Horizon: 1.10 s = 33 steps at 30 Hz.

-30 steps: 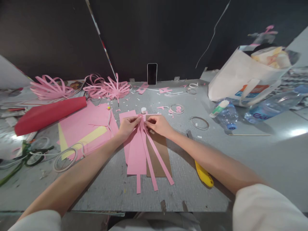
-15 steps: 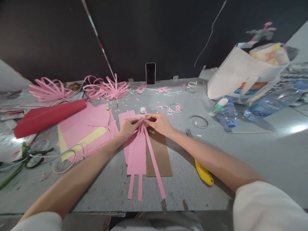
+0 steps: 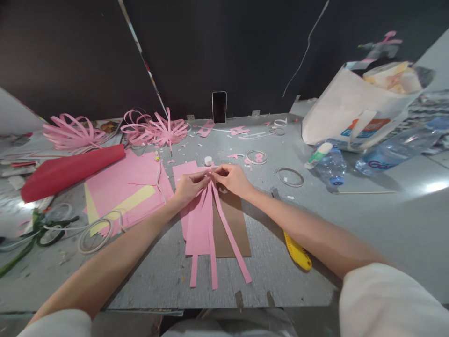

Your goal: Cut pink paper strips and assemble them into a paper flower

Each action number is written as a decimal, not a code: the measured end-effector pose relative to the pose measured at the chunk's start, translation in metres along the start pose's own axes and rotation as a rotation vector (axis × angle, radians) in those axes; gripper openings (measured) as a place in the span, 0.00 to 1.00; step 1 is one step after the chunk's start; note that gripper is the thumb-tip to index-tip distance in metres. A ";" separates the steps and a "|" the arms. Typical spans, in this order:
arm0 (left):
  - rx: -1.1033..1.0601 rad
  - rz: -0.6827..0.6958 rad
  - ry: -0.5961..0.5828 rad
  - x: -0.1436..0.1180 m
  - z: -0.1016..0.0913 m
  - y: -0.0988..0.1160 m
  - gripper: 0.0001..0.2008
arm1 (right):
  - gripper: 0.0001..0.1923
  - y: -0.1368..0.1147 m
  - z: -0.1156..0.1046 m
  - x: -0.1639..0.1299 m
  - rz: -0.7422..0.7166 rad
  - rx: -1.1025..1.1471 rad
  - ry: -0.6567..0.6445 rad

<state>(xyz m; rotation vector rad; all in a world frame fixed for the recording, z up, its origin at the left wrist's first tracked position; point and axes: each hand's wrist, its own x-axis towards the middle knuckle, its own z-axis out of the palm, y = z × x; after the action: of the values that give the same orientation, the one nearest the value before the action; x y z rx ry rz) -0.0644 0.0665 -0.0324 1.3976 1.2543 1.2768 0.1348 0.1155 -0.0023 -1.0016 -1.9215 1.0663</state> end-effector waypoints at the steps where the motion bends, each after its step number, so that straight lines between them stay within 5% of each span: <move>1: -0.007 0.002 0.000 0.001 0.000 -0.002 0.28 | 0.30 -0.001 0.000 0.000 0.005 -0.003 0.000; 5: -0.058 -0.009 -0.026 0.003 -0.001 -0.005 0.35 | 0.31 0.000 -0.001 0.000 0.032 0.016 0.004; 14: -0.027 0.022 -0.125 0.003 -0.002 0.000 0.26 | 0.27 0.013 -0.004 0.010 0.101 0.161 0.144; 33: 0.014 0.063 -0.132 0.002 -0.001 0.000 0.20 | 0.24 0.021 -0.005 0.011 0.115 0.209 0.065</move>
<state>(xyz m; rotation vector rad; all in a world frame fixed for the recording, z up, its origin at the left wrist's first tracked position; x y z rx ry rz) -0.0652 0.0689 -0.0322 1.5171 1.1395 1.1992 0.1399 0.1343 -0.0165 -1.0242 -1.6776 1.2558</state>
